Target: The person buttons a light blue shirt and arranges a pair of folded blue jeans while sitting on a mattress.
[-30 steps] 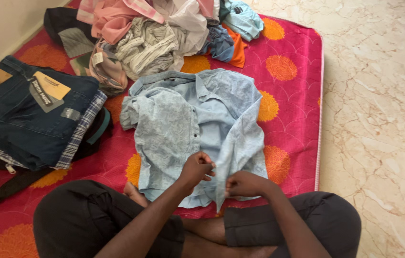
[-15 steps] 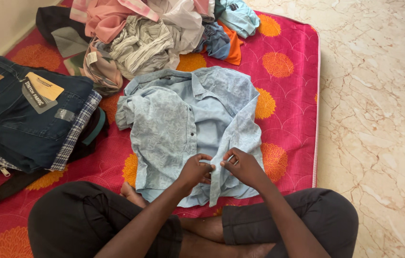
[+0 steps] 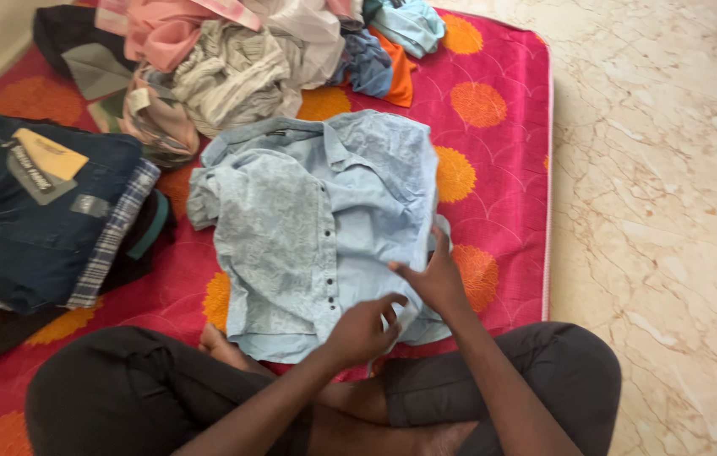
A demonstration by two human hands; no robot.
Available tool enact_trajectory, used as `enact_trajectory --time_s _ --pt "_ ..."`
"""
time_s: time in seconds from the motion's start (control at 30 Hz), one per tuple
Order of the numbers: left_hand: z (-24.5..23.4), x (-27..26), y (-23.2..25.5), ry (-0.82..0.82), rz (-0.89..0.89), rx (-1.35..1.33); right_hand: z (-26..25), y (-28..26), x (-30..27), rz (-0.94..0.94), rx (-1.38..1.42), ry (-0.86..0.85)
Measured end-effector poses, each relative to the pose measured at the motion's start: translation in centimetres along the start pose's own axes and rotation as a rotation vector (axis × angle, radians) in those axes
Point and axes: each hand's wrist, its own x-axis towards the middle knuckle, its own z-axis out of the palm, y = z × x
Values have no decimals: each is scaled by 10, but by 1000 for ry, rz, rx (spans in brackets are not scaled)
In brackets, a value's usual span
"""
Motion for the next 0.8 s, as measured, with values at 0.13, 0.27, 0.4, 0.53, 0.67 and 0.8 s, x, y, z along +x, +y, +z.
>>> enact_trajectory --time_s 0.13,0.27,0.4,0.53,0.67,0.8 --pt "24 -20 15 -27 170 155 -32 10 15 224 -152 57" --pt "31 -25 19 -158 132 276 -54 -16 10 -98 -414 173" --pt "25 -24 28 -210 104 317 -22 -21 3 -10 -571 -260" --pt "26 -24 22 -190 116 316 7 33 10 35 -659 -324" --pt "42 -17 -2 23 128 274 -26 42 56 294 430 -250" --pt "42 6 -28 47 -161 -128 -55 -3 72 276 844 -141"
